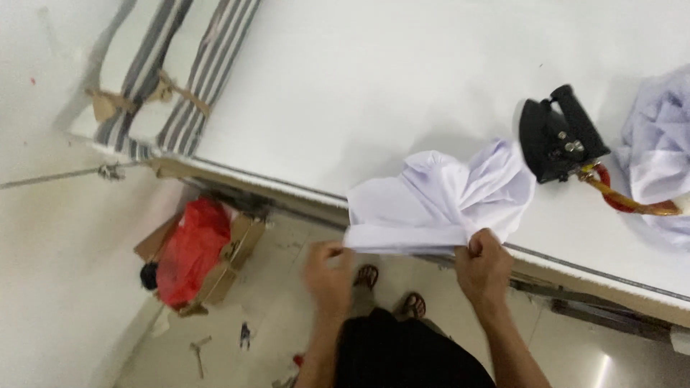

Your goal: The person is ironing white short-sleeved shirts on a professional ironing table, pressing the collar, sleeves, and body to remove wrinkles.

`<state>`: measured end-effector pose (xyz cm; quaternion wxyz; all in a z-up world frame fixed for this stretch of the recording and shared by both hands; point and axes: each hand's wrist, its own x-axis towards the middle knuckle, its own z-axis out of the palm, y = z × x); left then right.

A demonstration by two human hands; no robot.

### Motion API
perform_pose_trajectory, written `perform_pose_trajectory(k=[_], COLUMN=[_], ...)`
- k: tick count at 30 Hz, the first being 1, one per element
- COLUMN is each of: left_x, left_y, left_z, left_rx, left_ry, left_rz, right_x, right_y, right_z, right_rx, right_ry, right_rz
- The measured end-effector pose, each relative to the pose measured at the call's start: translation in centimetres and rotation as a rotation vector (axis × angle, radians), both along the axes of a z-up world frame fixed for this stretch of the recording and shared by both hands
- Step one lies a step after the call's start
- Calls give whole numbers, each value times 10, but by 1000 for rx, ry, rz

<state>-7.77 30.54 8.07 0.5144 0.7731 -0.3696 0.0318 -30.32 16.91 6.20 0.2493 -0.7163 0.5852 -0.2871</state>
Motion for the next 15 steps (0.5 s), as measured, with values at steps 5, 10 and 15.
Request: perform_pose_trajectory(k=[5, 10, 15], left_x=[18, 31, 52], left_y=[-11, 17, -5], left_z=[-40, -57, -56], left_rx=[-73, 187, 176], left_ry=[-50, 241, 335], left_rz=[19, -156, 112], right_x=[48, 54, 91], right_y=[38, 26, 29], right_z=[-1, -29, 18], right_rx=[-204, -360, -612], right_ry=[-180, -202, -230], right_rz=[203, 290, 269])
